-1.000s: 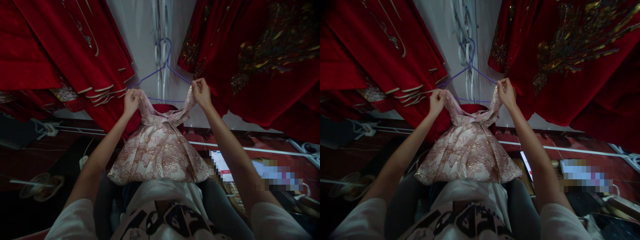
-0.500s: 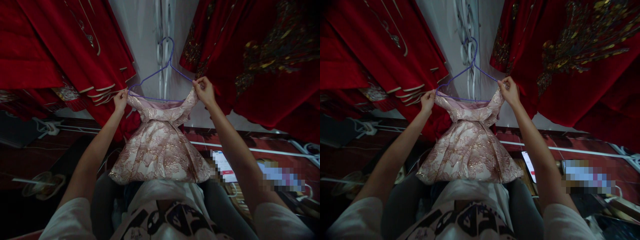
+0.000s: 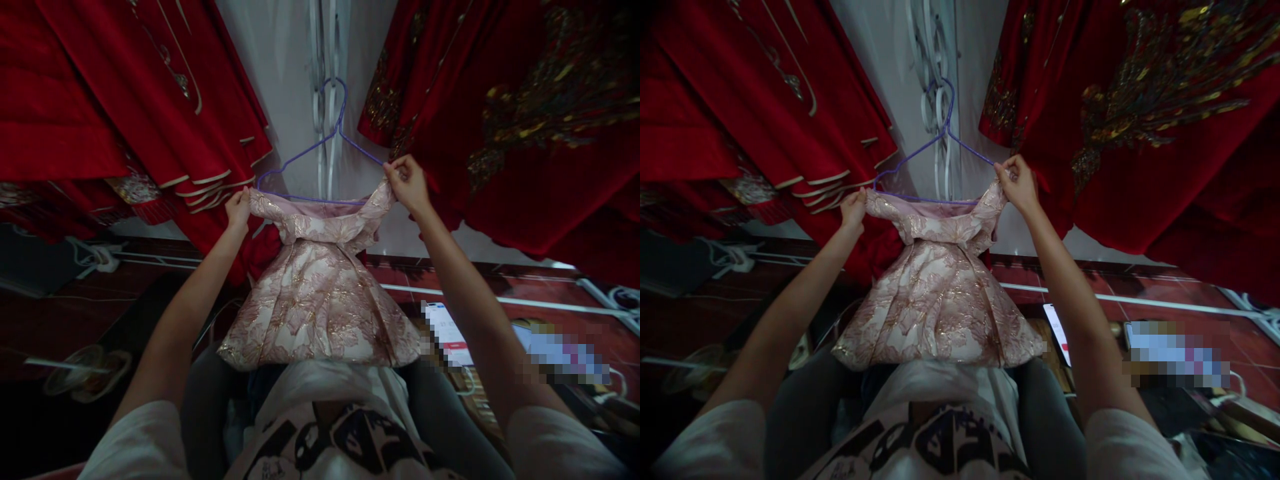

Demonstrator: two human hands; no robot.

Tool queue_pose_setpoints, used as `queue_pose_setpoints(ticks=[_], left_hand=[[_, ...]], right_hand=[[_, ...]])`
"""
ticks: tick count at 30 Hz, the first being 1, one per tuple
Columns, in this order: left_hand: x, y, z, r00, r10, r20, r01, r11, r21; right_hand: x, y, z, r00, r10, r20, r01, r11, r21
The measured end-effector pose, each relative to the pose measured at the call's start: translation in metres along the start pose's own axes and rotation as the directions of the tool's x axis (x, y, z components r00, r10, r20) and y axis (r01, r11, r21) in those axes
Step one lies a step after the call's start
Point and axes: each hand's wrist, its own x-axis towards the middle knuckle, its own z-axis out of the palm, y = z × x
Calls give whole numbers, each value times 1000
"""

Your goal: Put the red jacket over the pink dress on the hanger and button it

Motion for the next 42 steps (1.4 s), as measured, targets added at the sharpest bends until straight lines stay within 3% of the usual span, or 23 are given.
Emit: queue_pose_setpoints(ticks=[4, 7, 13, 24, 32, 39, 42], left_hand=[[4, 6, 3, 999, 41, 14, -41, 999, -19], [7, 20, 11, 986, 134, 102, -134, 991, -10], [4, 53, 26, 882, 204, 425, -216, 976, -20], [4, 94, 46, 753, 224, 618, -235, 970, -65], [9, 83, 16, 780, 218, 586, -280, 960, 16], [6, 84, 18, 796, 262, 546, -333, 942, 32], [9, 70, 19, 829, 218, 515, -244, 970, -18]], right_hand=[[0, 0, 0, 1000, -4, 2, 4, 1000, 5], [-1, 0, 1, 1000, -16, 6, 16, 1000, 10], [0, 2, 0, 999, -33, -2, 34, 999, 35], [-2, -3, 2, 999, -30, 31, 29, 999, 42], [1, 1, 1, 998, -17, 54, 13, 997, 72], [0, -7, 4, 998, -23, 61, 17, 995, 102], [1, -6, 6, 998, -19, 53, 13, 993, 116]])
